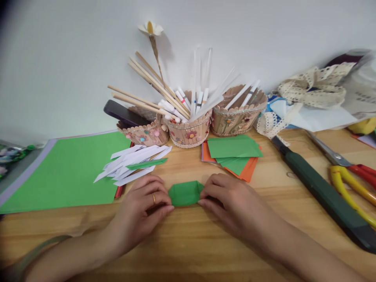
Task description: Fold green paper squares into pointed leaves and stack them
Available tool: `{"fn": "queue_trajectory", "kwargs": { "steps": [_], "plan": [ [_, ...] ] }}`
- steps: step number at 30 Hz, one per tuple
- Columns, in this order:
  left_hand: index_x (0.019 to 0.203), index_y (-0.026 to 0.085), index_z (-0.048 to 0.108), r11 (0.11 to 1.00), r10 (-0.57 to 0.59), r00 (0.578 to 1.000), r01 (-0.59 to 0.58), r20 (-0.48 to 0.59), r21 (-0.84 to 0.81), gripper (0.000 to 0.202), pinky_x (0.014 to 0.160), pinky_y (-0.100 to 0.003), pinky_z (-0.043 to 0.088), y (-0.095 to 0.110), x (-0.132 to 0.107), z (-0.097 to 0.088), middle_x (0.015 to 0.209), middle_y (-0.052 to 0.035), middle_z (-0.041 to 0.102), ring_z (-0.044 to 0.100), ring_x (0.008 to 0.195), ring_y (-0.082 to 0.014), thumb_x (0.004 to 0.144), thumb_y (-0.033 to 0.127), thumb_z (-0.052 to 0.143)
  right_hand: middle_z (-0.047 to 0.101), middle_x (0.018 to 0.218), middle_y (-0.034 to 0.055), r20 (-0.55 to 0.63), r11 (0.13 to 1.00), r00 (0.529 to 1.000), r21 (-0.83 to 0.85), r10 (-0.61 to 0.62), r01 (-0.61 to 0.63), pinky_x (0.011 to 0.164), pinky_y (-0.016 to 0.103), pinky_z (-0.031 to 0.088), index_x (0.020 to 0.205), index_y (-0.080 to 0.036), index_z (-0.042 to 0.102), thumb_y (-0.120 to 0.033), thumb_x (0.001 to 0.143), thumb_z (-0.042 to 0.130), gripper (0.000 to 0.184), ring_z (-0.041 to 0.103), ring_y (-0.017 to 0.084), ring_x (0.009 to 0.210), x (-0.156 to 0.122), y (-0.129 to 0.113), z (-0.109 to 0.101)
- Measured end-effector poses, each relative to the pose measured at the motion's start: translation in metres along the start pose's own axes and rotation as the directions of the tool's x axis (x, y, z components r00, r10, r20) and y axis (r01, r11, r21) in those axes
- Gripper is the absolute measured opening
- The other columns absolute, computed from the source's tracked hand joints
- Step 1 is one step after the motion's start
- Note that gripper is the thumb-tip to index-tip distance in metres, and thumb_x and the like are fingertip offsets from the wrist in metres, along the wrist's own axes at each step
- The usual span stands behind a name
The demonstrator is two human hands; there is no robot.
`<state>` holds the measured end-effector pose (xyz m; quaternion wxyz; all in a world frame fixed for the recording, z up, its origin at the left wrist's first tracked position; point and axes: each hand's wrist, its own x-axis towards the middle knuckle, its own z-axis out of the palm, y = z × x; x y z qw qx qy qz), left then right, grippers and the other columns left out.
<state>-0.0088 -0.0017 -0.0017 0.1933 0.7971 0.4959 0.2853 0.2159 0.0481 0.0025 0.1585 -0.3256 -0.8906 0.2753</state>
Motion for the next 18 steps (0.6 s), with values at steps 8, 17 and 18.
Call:
{"fn": "queue_trajectory", "kwargs": {
  "steps": [8,17,18],
  "plan": [
    [0.072,0.018,0.054,0.993,-0.088,0.992,0.08,0.089,0.087,0.014,0.075,-0.038,0.043,0.004,0.002,0.003,0.076,-0.0039,0.056,0.047,0.085,-0.0218,0.085,0.015,0.047,0.055,0.073,0.004,-0.094,0.995,0.994,-0.074,0.056,-0.063,0.058,0.028,0.043,0.073,-0.019,0.055,-0.018,0.087,0.045,0.017,0.054,0.016,0.067,-0.001,-0.002,0.009],
    [0.07,0.017,0.053,0.989,-0.09,0.989,0.075,0.116,0.128,0.018,0.077,-0.042,0.043,0.005,0.006,0.005,0.076,-0.0043,0.055,0.044,0.082,-0.0223,0.086,0.013,0.045,0.053,0.071,0.0036,-0.131,0.989,0.99,-0.128,0.053,-0.07,0.054,0.029,0.042,0.074,-0.019,0.051,-0.016,0.087,0.043,0.016,0.053,0.017,0.064,-0.001,-0.007,0.012],
    [0.07,0.017,0.053,0.986,-0.085,0.99,0.068,0.112,0.152,0.018,0.077,-0.043,0.043,0.005,0.006,0.006,0.075,-0.0045,0.055,0.044,0.082,-0.0226,0.085,0.013,0.045,0.052,0.07,0.0038,-0.14,0.988,0.989,-0.14,0.048,-0.068,0.054,0.029,0.042,0.073,-0.019,0.051,-0.016,0.087,0.042,0.017,0.053,0.017,0.064,0.0,-0.008,0.012]
  ]
}}
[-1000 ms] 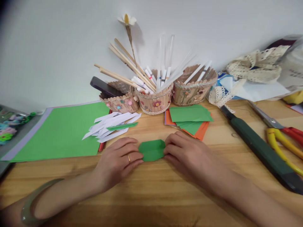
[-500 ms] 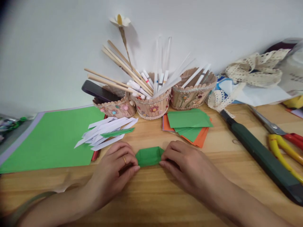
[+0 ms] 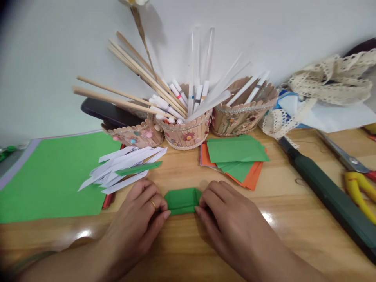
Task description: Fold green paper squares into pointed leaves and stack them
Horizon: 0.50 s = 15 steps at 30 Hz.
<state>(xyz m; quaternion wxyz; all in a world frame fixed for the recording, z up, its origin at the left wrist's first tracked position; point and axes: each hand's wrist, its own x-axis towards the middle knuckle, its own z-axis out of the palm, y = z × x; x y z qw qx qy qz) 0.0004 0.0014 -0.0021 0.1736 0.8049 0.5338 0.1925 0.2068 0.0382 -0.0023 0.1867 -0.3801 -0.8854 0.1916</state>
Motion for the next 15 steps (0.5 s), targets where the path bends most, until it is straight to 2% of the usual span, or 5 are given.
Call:
{"fn": "queue_trajectory", "kwargs": {
  "steps": [8,15],
  "plan": [
    [0.066,0.016,0.055,0.98,0.051,0.999,-0.049,-0.005,0.194,0.021,0.074,-0.045,0.043,-0.002,0.002,0.009,0.072,-0.0062,0.055,0.042,0.078,-0.0234,0.083,0.01,0.044,0.051,0.067,0.006,-0.048,0.989,0.998,-0.143,-0.046,0.038,0.053,0.033,0.044,0.07,-0.019,0.05,-0.014,0.087,0.038,0.022,0.052,0.019,0.062,0.004,-0.003,0.005],
    [0.062,0.016,0.056,0.915,0.055,0.997,-0.069,0.047,0.398,0.022,0.075,-0.045,0.042,-0.003,0.003,0.015,0.068,-0.0054,0.053,0.044,0.076,-0.0237,0.083,0.017,0.05,0.053,0.066,0.0059,-0.049,0.973,0.996,-0.225,-0.068,0.056,0.053,0.033,0.041,0.069,-0.019,0.051,-0.011,0.087,0.034,0.026,0.051,0.02,0.06,0.005,-0.006,0.006]
  ]
}}
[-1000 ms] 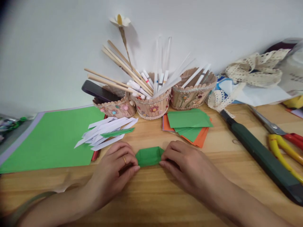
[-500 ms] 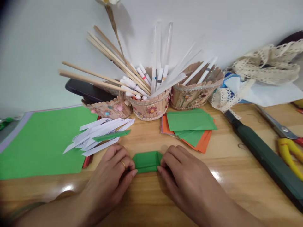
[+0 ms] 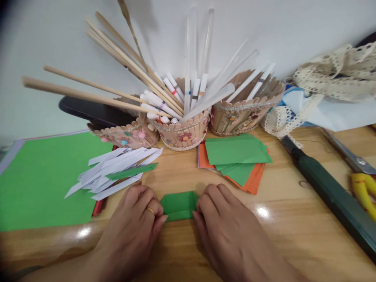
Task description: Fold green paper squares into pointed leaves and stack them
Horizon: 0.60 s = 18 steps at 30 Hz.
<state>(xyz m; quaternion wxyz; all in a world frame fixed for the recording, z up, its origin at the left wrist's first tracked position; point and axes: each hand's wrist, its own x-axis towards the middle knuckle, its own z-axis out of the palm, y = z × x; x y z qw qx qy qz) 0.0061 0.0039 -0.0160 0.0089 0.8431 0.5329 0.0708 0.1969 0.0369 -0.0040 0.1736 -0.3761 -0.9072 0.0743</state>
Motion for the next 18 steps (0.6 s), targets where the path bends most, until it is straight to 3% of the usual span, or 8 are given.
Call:
{"fn": "queue_trajectory", "kwargs": {
  "steps": [18],
  "plan": [
    [0.066,0.013,0.063,0.998,0.015,0.999,-0.012,-0.041,0.064,0.015,0.076,-0.044,0.045,0.0017,0.004,-0.0043,0.067,-0.0078,0.056,0.042,0.076,-0.0252,0.076,0.015,0.052,0.05,0.065,0.0043,-0.011,0.999,0.999,-0.015,-0.036,0.036,0.056,0.033,0.036,0.067,-0.019,0.049,-0.008,0.085,0.035,0.025,0.045,0.02,0.061,0.0001,0.0011,0.0039]
  ]
}}
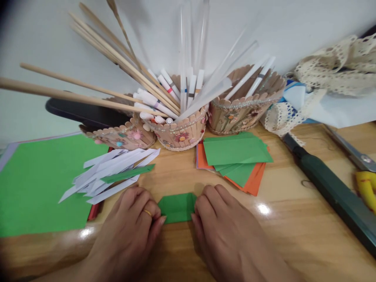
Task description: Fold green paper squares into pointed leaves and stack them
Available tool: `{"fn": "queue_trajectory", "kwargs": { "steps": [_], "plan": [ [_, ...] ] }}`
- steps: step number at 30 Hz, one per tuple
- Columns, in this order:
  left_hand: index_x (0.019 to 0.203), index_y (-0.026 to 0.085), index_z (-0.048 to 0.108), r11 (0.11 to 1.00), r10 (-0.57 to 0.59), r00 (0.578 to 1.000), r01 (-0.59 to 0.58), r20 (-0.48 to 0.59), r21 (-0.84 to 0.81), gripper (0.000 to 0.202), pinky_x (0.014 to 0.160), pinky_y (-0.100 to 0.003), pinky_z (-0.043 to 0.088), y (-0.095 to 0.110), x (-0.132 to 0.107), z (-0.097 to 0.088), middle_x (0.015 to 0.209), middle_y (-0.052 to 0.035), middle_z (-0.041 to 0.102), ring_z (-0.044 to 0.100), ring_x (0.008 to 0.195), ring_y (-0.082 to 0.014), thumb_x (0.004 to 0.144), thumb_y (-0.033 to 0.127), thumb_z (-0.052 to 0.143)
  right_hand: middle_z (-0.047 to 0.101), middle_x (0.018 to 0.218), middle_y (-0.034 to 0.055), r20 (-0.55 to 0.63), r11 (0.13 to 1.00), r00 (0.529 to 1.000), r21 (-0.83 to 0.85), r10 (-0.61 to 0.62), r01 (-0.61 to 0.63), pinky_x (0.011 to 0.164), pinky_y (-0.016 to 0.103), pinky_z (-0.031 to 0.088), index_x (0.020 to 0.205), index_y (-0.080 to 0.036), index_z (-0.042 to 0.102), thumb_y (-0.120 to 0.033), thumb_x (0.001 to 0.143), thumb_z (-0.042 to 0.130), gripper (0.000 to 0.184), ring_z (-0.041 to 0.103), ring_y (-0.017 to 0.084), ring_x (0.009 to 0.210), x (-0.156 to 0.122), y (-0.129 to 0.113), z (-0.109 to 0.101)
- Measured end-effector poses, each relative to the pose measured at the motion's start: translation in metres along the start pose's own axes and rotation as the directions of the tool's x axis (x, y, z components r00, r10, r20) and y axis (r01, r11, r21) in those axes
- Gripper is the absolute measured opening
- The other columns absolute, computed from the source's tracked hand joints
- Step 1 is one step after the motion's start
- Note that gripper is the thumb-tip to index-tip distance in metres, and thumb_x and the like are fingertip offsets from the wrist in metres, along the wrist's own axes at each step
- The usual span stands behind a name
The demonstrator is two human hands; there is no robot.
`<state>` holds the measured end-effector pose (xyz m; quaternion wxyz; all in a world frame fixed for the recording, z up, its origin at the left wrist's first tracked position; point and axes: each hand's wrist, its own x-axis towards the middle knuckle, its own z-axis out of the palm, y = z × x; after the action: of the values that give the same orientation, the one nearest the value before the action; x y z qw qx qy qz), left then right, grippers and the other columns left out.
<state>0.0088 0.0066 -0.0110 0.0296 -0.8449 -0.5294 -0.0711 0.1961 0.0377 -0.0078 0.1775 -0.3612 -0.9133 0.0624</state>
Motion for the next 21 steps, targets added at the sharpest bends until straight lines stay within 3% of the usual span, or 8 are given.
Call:
{"fn": "queue_trajectory", "kwargs": {
  "steps": [9,21],
  "plan": [
    [0.068,0.014,0.064,0.999,0.005,1.0,-0.004,-0.028,0.033,0.02,0.076,-0.043,0.042,0.0001,-0.0025,0.0008,0.067,-0.008,0.056,0.042,0.076,-0.0261,0.08,0.014,0.048,0.05,0.068,0.0049,0.002,0.998,0.999,0.041,0.038,-0.038,0.056,0.032,0.037,0.07,-0.02,0.049,-0.011,0.086,0.037,0.022,0.046,0.02,0.063,-0.0029,0.0008,0.0003],
    [0.068,0.013,0.064,1.0,-0.007,1.0,0.006,0.013,0.026,0.026,0.08,-0.047,0.042,0.0002,0.0026,-0.007,0.068,-0.0086,0.056,0.043,0.076,-0.0259,0.083,0.016,0.044,0.05,0.072,0.0042,0.053,0.983,0.995,0.162,0.084,-0.091,0.058,0.032,0.041,0.072,-0.019,0.047,-0.013,0.086,0.041,0.016,0.047,0.018,0.066,-0.002,0.0022,-0.006]
  ]
}}
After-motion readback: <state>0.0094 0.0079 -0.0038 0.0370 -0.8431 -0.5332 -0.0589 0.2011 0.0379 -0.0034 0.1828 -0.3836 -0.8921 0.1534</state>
